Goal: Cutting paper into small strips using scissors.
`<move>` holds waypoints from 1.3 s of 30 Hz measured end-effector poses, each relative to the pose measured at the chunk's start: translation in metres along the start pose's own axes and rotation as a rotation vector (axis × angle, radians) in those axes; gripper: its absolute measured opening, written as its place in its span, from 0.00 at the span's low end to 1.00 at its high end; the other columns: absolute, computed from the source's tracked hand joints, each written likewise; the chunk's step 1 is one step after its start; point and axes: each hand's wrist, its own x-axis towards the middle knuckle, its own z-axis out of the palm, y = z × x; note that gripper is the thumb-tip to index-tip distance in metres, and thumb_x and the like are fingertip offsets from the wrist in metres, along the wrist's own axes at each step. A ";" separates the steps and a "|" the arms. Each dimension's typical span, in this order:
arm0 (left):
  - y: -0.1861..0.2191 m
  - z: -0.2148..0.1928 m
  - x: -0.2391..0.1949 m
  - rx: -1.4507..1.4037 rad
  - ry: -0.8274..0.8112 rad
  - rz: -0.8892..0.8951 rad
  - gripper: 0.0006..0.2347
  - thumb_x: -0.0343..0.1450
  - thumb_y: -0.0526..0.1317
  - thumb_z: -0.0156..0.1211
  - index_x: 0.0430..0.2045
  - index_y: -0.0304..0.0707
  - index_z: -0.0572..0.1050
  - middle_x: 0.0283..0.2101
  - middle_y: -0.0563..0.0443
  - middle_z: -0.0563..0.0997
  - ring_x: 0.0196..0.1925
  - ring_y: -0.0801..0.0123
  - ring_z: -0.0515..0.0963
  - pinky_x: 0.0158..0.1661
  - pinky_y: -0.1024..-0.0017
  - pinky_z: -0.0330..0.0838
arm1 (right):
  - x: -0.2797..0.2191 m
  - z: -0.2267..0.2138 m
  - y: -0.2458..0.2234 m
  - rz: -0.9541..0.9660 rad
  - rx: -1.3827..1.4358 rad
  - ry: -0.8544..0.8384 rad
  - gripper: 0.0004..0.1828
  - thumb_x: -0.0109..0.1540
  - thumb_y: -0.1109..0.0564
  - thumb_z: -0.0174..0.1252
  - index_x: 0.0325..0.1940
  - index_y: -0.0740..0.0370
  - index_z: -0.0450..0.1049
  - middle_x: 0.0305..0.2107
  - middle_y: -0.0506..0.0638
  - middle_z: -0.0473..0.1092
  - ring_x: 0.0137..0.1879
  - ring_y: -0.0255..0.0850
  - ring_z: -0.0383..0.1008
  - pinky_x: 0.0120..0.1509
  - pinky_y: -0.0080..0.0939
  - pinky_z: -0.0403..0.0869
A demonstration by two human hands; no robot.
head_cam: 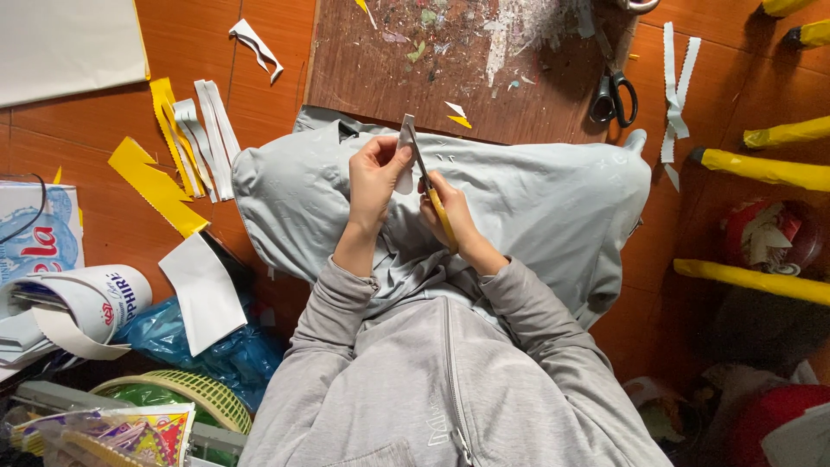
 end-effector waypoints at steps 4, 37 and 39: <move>0.001 -0.004 0.002 -0.012 0.048 -0.053 0.05 0.72 0.34 0.66 0.34 0.29 0.79 0.32 0.53 0.82 0.33 0.79 0.78 0.35 0.80 0.72 | 0.001 -0.004 -0.019 0.195 0.120 -0.059 0.07 0.62 0.67 0.53 0.43 0.62 0.65 0.22 0.44 0.62 0.27 0.31 0.59 0.30 0.33 0.62; 0.013 -0.013 0.007 0.098 0.010 -0.065 0.03 0.71 0.31 0.66 0.28 0.30 0.79 0.28 0.55 0.81 0.30 0.81 0.78 0.33 0.81 0.72 | 0.006 -0.010 -0.009 -0.015 -0.040 -0.182 0.12 0.65 0.59 0.58 0.51 0.58 0.65 0.29 0.48 0.69 0.33 0.36 0.69 0.38 0.37 0.71; 0.011 -0.013 0.007 0.111 0.013 -0.043 0.02 0.71 0.30 0.66 0.28 0.29 0.79 0.28 0.56 0.81 0.30 0.81 0.76 0.32 0.81 0.70 | 0.007 -0.009 -0.010 0.051 -0.050 -0.183 0.11 0.65 0.59 0.56 0.51 0.58 0.65 0.27 0.49 0.70 0.32 0.38 0.70 0.38 0.38 0.71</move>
